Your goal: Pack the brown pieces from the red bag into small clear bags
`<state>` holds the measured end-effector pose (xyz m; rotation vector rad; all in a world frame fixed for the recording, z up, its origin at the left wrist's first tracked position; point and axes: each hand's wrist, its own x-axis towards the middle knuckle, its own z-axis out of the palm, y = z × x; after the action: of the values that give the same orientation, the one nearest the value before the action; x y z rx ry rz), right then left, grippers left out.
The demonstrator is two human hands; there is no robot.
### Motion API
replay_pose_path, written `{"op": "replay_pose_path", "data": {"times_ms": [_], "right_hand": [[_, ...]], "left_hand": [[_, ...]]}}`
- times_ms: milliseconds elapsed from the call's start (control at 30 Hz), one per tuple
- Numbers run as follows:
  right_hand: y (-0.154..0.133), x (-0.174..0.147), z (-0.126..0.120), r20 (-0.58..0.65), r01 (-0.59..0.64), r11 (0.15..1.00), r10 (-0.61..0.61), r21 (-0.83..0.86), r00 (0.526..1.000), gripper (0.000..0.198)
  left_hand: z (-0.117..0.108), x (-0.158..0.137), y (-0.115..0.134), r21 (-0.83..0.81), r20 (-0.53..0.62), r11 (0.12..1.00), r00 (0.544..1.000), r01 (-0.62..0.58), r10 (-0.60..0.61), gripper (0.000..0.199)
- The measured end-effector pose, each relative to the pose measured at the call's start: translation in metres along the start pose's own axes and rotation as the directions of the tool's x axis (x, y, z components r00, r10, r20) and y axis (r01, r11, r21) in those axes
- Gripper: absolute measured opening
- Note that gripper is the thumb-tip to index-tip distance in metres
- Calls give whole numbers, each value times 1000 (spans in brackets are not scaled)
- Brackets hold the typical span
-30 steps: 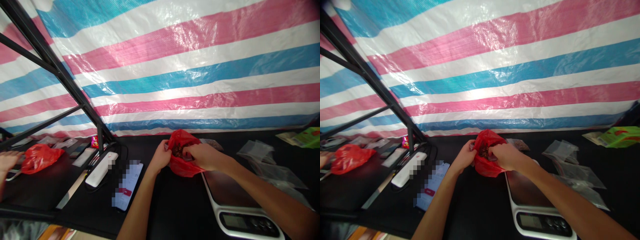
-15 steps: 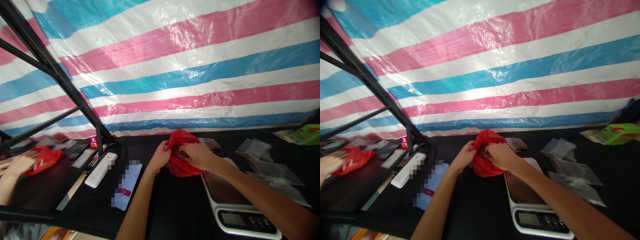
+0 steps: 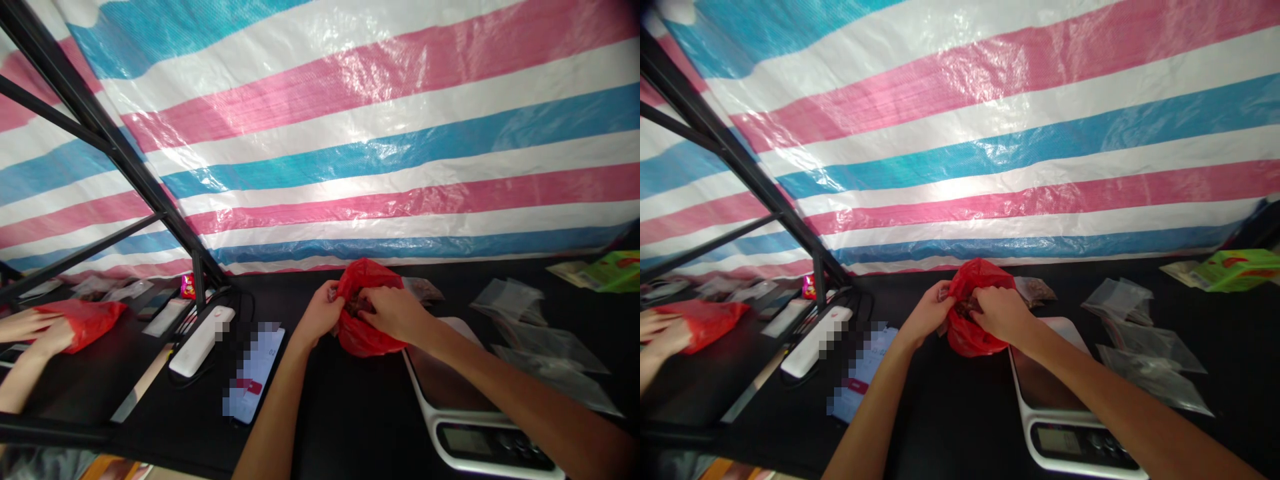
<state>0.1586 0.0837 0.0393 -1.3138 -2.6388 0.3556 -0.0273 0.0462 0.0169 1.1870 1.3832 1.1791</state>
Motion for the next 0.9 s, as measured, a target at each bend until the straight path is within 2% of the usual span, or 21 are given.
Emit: {"op": "replay_pose_path", "data": {"times_ms": [133, 233, 300, 400, 467, 533, 700, 800, 900], "right_hand": [[6, 2, 2, 2, 33, 998, -33, 46, 999, 18], [8, 4, 2, -8, 40, 996, -39, 83, 999, 18], [9, 4, -2, -15, 42, 994, -40, 102, 999, 18], [10, 3, -14, -26, 24, 992, -21, 126, 999, 21], [11, 2, -25, -35, 0, 991, 4, 134, 999, 24], [10, -1, -35, -52, 9, 987, -1, 159, 999, 25], [1, -7, -46, -108, 196, 945, -174, 262, 979, 22], [-4, -10, -43, -145, 305, 929, -279, 211, 949, 18], [-5, -10, -38, -179, 361, 927, -339, 105, 924, 25]], "left_hand": [[-1, 0, -1, -14, 43, 1000, 999, -2, 3, 25], [-4, 4, -7, -2, 18, 1000, 1000, -24, 24, 23], [-8, 6, -11, 111, -67, 989, 993, -94, 102, 28], [-14, 8, -13, 407, -177, 886, 932, -222, 315, 43], [-16, 6, -9, 533, -133, 793, 896, -296, 423, 52], [-14, 3, -4, 566, -49, 745, 888, -352, 457, 56], [-4, -7, 7, 603, 70, 706, 906, -372, 418, 60], [0, -10, 11, 603, 94, 706, 912, -371, 398, 65], [3, -12, 14, 537, 113, 744, 907, -399, 405, 69]]}}
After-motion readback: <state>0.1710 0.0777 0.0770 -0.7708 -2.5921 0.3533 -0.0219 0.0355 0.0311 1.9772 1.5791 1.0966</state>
